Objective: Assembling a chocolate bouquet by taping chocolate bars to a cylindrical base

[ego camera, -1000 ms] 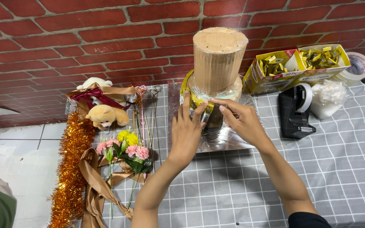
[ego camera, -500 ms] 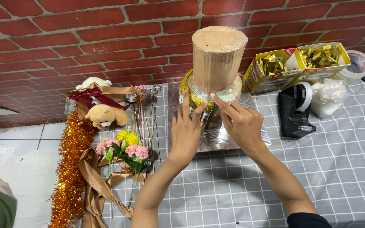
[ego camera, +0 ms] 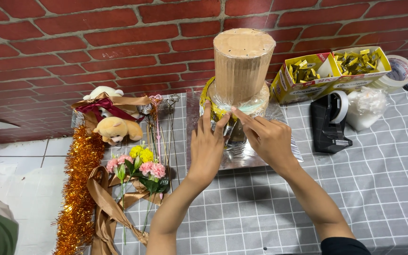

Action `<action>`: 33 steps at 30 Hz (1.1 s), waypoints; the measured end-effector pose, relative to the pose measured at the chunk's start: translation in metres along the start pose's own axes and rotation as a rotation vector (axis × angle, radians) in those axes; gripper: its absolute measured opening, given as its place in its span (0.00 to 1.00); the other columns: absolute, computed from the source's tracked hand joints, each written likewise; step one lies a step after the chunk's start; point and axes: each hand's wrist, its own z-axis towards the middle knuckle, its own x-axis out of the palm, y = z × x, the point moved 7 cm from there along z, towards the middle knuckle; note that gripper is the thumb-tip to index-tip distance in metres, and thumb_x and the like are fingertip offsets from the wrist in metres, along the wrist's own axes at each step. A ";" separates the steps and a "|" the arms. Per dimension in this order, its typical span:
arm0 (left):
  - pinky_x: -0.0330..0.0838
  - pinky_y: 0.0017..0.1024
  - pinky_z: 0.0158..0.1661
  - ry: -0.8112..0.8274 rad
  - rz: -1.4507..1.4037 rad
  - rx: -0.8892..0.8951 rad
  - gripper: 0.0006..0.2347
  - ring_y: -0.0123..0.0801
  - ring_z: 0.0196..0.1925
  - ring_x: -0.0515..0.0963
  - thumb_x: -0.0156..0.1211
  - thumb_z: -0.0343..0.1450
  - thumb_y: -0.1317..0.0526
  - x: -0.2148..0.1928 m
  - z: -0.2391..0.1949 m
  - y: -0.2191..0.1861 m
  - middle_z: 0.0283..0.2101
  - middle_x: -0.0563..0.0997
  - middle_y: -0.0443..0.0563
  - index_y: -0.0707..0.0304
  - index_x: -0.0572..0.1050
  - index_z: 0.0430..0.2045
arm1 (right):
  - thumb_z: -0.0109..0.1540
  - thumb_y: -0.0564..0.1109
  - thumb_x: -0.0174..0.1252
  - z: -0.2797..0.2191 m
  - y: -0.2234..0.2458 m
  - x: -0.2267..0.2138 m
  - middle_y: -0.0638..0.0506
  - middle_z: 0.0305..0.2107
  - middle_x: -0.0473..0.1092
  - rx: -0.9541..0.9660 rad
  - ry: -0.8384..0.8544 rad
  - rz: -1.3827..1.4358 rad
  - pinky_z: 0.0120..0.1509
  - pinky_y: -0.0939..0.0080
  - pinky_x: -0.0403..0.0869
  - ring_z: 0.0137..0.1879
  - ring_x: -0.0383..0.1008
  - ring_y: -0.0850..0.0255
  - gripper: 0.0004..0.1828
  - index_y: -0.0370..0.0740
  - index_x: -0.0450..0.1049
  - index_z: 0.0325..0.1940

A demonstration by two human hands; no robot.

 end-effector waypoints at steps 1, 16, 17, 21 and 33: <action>0.71 0.50 0.36 0.002 -0.001 0.001 0.31 0.67 0.60 0.70 0.69 0.66 0.65 -0.003 0.000 -0.002 0.69 0.48 0.76 0.45 0.52 0.58 | 0.67 0.45 0.53 -0.002 0.000 0.000 0.62 0.11 0.63 0.002 0.000 -0.001 0.24 0.69 0.67 0.13 0.65 0.64 0.21 0.65 0.79 0.61; 0.66 0.65 0.48 0.037 -0.029 -0.011 0.39 0.72 0.66 0.64 0.64 0.69 0.65 -0.005 -0.001 -0.005 0.70 0.48 0.77 0.35 0.44 0.69 | 0.66 0.44 0.55 -0.010 -0.029 0.032 0.51 0.05 0.65 0.341 0.244 0.563 0.20 0.64 0.63 0.10 0.60 0.59 0.20 0.62 0.77 0.61; 0.65 0.66 0.50 0.047 -0.023 -0.013 0.39 0.71 0.66 0.63 0.64 0.70 0.64 -0.004 0.000 -0.005 0.70 0.48 0.76 0.34 0.43 0.70 | 0.67 0.42 0.52 -0.011 -0.029 0.032 0.54 0.06 0.63 0.422 0.277 0.785 0.22 0.68 0.62 0.13 0.58 0.66 0.20 0.56 0.77 0.61; 0.62 0.66 0.53 0.065 -0.010 -0.021 0.37 0.70 0.68 0.62 0.62 0.70 0.62 -0.007 0.001 -0.006 0.70 0.48 0.75 0.33 0.44 0.71 | 0.68 0.39 0.48 -0.019 -0.045 0.030 0.55 0.09 0.60 0.551 0.257 1.142 0.21 0.74 0.60 0.17 0.55 0.72 0.21 0.43 0.74 0.64; 0.64 0.60 0.53 0.053 0.050 -0.002 0.36 0.67 0.66 0.63 0.61 0.70 0.60 -0.010 0.001 -0.008 0.68 0.52 0.74 0.33 0.47 0.71 | 0.69 0.30 0.54 -0.077 -0.133 -0.067 0.45 0.41 0.68 0.385 -0.157 0.343 0.56 0.58 0.73 0.47 0.70 0.55 0.15 0.36 0.80 0.56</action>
